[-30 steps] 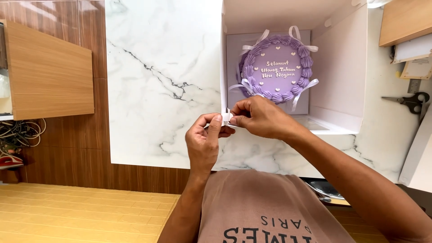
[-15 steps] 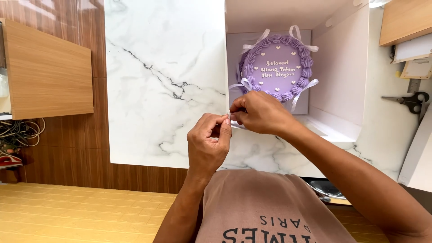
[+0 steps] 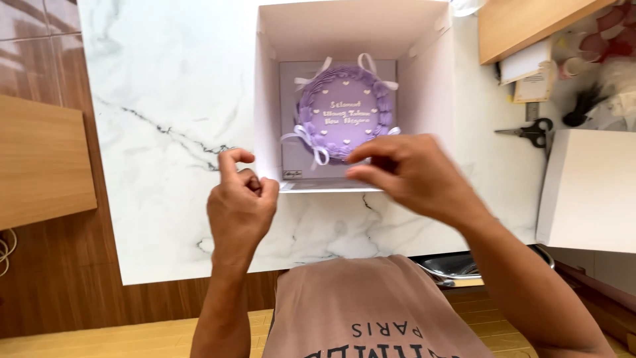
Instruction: The person places a decorated purple cake into a white display box, seals the box with a lid, and secures it with tape.
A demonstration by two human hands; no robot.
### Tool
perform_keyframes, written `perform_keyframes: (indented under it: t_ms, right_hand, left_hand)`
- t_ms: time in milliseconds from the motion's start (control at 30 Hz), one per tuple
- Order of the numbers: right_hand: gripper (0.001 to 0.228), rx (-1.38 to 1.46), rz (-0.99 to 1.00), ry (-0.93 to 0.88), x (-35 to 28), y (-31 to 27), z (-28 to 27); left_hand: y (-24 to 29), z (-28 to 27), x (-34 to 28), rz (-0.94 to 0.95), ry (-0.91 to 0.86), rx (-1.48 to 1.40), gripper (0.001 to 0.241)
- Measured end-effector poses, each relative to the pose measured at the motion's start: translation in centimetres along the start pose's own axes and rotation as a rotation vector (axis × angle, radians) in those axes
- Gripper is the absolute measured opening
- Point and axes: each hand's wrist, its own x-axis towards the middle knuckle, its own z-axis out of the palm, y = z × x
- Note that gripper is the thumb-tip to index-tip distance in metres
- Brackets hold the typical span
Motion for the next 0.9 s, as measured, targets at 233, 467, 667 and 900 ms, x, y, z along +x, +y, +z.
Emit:
perform_keyframes:
  t_ms: [233,467,667,900]
  right_hand:
    - [0.011,0.054,0.247,0.303,-7.2,7.3,-6.0]
    - [0.018,0.457,0.565,0.180,-7.9,12.8,-3.6]
    - [0.021,0.667,0.569,0.123,-7.8,14.2,-2.9]
    - [0.021,0.503,0.586,0.200,-7.9,12.3,-2.9]
  left_hand:
    - [0.3,1.1,-1.6,0.096,0.146,0.042,0.029]
    - [8.8,6.5,-6.6,0.595,-0.248,-0.220,0.036]
    - [10.2,12.2,-5.1,0.513,-0.418,0.057,0.041]
    - [10.2,11.9,-4.3,0.440,-0.381,0.002,0.027]
